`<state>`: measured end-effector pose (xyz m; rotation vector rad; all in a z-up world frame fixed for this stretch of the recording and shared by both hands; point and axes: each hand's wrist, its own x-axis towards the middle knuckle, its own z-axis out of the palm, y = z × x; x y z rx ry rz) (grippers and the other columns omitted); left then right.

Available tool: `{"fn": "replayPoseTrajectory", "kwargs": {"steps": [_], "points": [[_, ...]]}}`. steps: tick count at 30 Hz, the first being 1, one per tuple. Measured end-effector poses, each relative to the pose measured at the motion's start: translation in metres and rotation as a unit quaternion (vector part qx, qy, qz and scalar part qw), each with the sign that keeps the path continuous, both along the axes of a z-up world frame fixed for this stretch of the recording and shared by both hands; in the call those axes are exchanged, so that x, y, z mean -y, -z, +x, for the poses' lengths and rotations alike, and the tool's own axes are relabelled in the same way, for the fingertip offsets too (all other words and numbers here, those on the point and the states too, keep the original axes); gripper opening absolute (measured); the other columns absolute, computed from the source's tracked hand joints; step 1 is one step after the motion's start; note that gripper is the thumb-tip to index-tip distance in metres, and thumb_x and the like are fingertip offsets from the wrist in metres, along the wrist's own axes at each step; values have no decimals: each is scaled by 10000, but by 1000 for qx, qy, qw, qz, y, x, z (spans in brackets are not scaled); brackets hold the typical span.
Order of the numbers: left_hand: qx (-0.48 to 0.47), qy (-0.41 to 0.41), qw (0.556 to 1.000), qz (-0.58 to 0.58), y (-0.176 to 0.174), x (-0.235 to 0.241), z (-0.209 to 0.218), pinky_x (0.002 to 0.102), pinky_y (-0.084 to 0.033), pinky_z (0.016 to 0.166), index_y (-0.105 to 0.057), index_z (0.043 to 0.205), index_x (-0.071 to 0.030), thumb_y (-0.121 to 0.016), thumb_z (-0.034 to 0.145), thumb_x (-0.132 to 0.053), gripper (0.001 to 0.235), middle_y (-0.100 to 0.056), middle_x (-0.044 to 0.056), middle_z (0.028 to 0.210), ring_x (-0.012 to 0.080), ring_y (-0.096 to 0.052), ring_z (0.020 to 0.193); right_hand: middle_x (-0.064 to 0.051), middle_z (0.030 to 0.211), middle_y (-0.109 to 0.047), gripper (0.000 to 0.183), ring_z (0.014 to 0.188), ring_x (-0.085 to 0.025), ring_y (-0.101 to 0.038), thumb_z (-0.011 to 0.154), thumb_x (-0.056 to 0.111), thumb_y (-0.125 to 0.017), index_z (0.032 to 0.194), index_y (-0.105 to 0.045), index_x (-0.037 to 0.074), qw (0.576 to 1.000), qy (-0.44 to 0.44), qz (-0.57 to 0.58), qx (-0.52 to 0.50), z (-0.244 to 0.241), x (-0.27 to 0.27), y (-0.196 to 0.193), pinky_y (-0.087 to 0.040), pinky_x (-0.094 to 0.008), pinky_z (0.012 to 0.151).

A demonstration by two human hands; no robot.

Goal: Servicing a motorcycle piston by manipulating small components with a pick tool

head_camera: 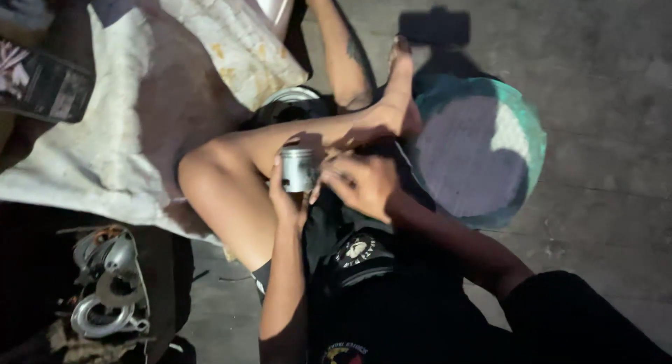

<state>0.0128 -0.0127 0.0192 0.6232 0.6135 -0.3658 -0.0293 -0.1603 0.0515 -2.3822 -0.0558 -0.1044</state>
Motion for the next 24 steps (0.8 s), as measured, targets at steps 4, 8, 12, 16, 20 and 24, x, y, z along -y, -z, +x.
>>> {"fn": "replayPoseTrajectory", "kwargs": {"steps": [4, 8, 12, 16, 20, 24], "points": [[29, 33, 999, 5, 22, -7, -3, 299, -417, 260, -635, 956, -75, -603, 902, -598, 527, -715, 152, 808, 267, -665, 571, -85, 806, -792, 77, 770, -331, -775, 915, 294, -755, 973, -786, 254, 999, -42, 8, 4, -6, 0, -6, -615, -477, 699], [46, 56, 997, 5, 35, -8, -7, 320, -385, 247, -603, 951, -53, -599, 903, -602, 552, -660, 142, 740, 275, -589, 478, -39, 803, -793, 105, 787, -305, -774, 915, 346, -754, 949, -772, 248, 1000, 5, 11, 8, -2, 1, -4, -615, -454, 678], [-27, 4, 1000, 8, 60, -9, 3, 327, -533, 337, -589, 1052, -77, -712, 848, -538, 519, -718, 109, 904, 281, -697, 642, -24, 723, -769, 141, 716, -291, -769, 901, 395, -749, 927, -767, 257, 1000, -23, -15, 0, -14, -9, 0, -609, -456, 638], [-16, 41, 999, -9, 42, -9, -9, 321, -396, 250, -599, 1052, -45, -618, 869, -643, 626, -649, 184, 834, 292, -639, 550, 6, 751, -771, 121, 727, -252, -771, 939, 378, -731, 1019, -770, 296, 996, 8, -67, 52, 5, 0, 1, -604, -409, 638], [-38, 18, 999, -26, 37, -12, -11, 323, -490, 314, -598, 1072, -79, -689, 835, -598, 577, -677, 135, 880, 268, -652, 593, -29, 782, -774, 97, 722, -289, -760, 944, 301, -755, 1009, -790, 239, 998, -51, -14, 33, -13, -3, 10, -596, -437, 623], [22, 28, 999, -40, 24, -8, -5, 304, -361, 229, -585, 1008, -89, -679, 875, -567, 504, -625, 142, 792, 280, -587, 502, -5, 837, -779, 101, 778, -275, -763, 921, 278, -813, 1012, -792, 238, 998, 17, -13, 63, 0, -4, 6, -601, -386, 670]]}}
